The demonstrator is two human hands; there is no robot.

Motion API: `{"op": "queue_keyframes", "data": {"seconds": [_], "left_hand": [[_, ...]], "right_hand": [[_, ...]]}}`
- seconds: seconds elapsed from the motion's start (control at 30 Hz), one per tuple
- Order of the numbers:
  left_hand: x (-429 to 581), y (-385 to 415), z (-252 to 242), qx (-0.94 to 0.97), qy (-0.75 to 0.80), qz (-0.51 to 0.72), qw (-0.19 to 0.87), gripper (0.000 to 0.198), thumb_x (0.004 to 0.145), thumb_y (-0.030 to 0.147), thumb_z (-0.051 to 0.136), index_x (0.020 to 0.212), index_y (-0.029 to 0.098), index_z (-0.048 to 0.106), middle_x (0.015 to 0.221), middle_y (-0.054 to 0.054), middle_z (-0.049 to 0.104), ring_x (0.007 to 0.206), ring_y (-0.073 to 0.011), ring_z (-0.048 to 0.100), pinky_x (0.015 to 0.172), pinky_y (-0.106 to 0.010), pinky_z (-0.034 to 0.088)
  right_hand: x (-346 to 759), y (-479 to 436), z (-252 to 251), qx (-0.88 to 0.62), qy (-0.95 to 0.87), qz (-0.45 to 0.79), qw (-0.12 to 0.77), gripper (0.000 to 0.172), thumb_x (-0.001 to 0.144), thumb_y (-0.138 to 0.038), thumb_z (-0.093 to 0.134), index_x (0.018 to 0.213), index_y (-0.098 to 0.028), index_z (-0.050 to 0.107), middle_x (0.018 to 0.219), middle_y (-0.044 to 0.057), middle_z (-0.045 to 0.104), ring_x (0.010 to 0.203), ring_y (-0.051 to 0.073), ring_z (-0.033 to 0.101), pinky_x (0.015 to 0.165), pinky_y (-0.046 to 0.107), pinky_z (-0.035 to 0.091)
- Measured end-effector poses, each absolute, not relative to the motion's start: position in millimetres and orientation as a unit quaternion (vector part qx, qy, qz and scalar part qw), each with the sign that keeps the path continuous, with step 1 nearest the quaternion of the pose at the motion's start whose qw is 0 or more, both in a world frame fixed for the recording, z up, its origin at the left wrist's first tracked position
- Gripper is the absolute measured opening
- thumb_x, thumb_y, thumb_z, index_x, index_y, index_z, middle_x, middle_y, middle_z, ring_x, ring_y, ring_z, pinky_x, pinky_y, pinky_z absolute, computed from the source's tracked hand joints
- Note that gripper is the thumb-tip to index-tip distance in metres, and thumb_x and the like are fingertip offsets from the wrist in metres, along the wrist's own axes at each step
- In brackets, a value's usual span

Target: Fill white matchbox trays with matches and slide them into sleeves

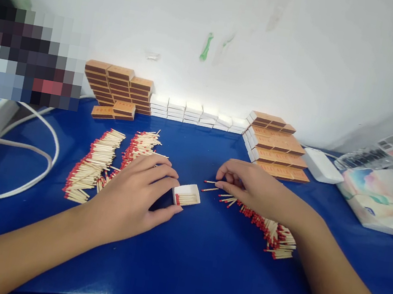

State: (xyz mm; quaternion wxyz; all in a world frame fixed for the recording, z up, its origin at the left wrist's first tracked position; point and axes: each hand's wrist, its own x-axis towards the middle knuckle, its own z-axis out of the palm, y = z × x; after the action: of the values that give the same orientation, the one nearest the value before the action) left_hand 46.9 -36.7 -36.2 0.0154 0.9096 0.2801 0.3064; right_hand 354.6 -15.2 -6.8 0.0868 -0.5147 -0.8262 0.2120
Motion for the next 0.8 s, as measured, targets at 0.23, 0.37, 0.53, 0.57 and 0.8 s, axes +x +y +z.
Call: {"op": "queue_keyframes", "data": {"seconds": [0.23,0.37,0.53,0.57,0.8], "left_hand": [[47.3,-37.0,-35.4,0.909,0.277,0.31,0.014,0.017,0.101,0.031,0.076,0.111,0.017,0.074,0.115,-0.01,0.079,0.122,-0.0317,0.068,0.11,-0.053,0.059],[47.2,-37.3,-35.5,0.91,0.278,0.309,0.013,0.018,0.101,0.031,0.076,0.112,0.017,0.074,0.115,-0.01,0.079,0.123,-0.0317,0.068,0.111,-0.052,0.058],[46.8,-36.5,-36.4,0.909,0.279,0.309,0.01,0.018,0.102,0.032,0.076,0.112,0.017,0.074,0.115,-0.009,0.079,0.123,-0.0318,0.068,0.113,-0.052,0.057],[46.6,-36.5,-36.6,0.909,0.279,0.309,0.009,0.019,0.102,0.032,0.076,0.112,0.017,0.074,0.115,-0.009,0.079,0.124,-0.0317,0.068,0.113,-0.052,0.057],[45.6,-37.0,-36.9,0.911,0.277,0.306,0.01,0.019,0.102,0.032,0.076,0.112,0.016,0.074,0.114,-0.009,0.079,0.123,-0.0318,0.068,0.112,-0.052,0.057]], "right_hand": [[355.1,-16.0,-6.8,-0.511,-0.829,0.215,0.075,0.027,0.108,-0.044,0.054,0.096,-0.024,0.066,0.088,0.004,0.068,0.076,0.02,0.059,0.069,0.034,0.042],[349.9,-18.9,-3.7,-0.504,-0.829,0.227,0.08,0.026,0.108,-0.043,0.053,0.098,-0.023,0.067,0.089,0.004,0.069,0.077,0.02,0.059,0.069,0.034,0.042],[349.6,-21.0,-0.4,-0.496,-0.83,0.244,0.075,0.029,0.109,-0.045,0.053,0.098,-0.023,0.069,0.091,0.004,0.07,0.077,0.02,0.06,0.068,0.034,0.042],[350.3,-20.9,0.0,-0.494,-0.83,0.247,0.077,0.03,0.109,-0.046,0.053,0.099,-0.023,0.07,0.091,0.005,0.071,0.077,0.02,0.06,0.068,0.034,0.042],[348.8,-20.0,0.4,-0.484,-0.828,0.274,0.076,0.025,0.104,-0.047,0.065,0.098,-0.024,0.073,0.087,0.003,0.068,0.075,0.019,0.058,0.065,0.033,0.042]]}}
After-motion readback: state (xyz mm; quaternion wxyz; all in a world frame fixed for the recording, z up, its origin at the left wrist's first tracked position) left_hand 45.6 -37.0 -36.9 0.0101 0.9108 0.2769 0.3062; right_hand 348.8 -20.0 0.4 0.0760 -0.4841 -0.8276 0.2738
